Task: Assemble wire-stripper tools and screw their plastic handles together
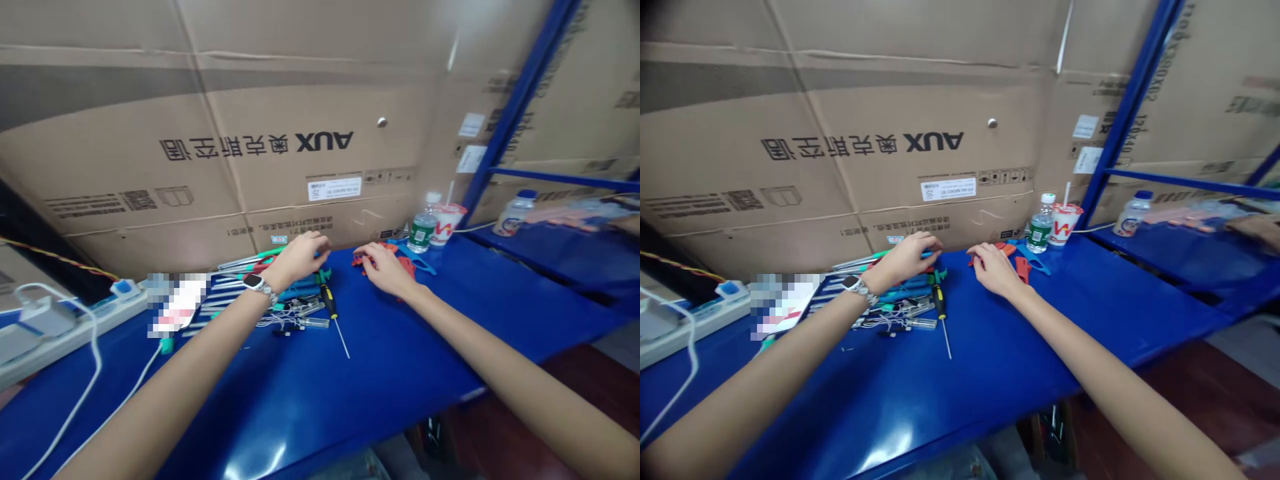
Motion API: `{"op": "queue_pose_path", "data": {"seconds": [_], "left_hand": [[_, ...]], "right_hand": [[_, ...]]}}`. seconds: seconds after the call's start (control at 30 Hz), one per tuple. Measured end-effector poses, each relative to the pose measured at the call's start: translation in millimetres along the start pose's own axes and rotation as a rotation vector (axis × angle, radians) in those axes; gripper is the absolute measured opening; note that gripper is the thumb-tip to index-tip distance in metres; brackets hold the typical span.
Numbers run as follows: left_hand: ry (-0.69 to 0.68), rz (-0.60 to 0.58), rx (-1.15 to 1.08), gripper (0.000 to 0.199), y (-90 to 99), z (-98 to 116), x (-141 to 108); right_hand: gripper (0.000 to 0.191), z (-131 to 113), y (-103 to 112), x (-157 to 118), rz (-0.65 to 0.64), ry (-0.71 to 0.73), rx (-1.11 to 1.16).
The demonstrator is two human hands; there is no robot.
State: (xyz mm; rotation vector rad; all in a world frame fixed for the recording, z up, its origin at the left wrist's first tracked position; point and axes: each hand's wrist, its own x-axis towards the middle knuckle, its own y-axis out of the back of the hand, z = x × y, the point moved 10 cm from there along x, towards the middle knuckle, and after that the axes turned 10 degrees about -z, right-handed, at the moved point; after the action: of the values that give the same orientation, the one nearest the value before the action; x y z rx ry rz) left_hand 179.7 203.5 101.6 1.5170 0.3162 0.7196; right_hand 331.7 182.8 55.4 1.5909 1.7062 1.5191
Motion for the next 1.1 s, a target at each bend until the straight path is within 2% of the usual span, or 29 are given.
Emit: {"op": "queue_pose_path", "data": {"seconds": [0.07,0.2,0.3,0.37,0.57,0.63,0.73,0.83,0.9,1.0,1.1], "left_hand": [[0.042,-0.105,-0.005,0.019,-26.5,21,25],[0.059,-0.132,-0.008,0.030,-65.3,52,62],[0.072,-0.140,0.006,0.039,-83.8,62,77],[0.071,-0.157,0.021,0.038,-90.7,66,82],[0.088,-0.201,0.070,0.023,-93.8,56,75],[0.099,-0.176,0.079,0.024,-88.9,51,65],[0.076,-0.086,0.065,0.025,-76.0,54,46],[0.027,-0.035,0.024,0.025,-68.6,62,31],[0.019,-0.047,0.011,0.025,-70.0,66,27],[0.054,-0.096,0.011,0.032,-78.2,64,29],[0.084,-0.159,-0.008,0.024,-87.5,59,33]], "right_hand": [[0.036,22,7,-19,-0.014,-0.114,-0.065],[0.035,59,16,-50,-0.046,-0.328,-0.145],[0.041,74,5,-62,-0.105,-0.395,-0.039],[0.045,79,-6,-62,-0.144,-0.394,0.067],[0.055,83,-31,-45,-0.160,-0.401,0.379],[0.062,83,-36,-41,-0.189,-0.415,0.459],[0.070,70,-33,-38,-0.245,-0.305,0.517],[0.070,54,-14,-37,-0.225,-0.140,0.351],[0.063,54,2,-37,-0.154,-0.136,0.122],[0.052,56,0,-35,-0.230,-0.170,-0.122],[0.045,50,-9,-33,-0.304,-0.141,-0.208]]}}
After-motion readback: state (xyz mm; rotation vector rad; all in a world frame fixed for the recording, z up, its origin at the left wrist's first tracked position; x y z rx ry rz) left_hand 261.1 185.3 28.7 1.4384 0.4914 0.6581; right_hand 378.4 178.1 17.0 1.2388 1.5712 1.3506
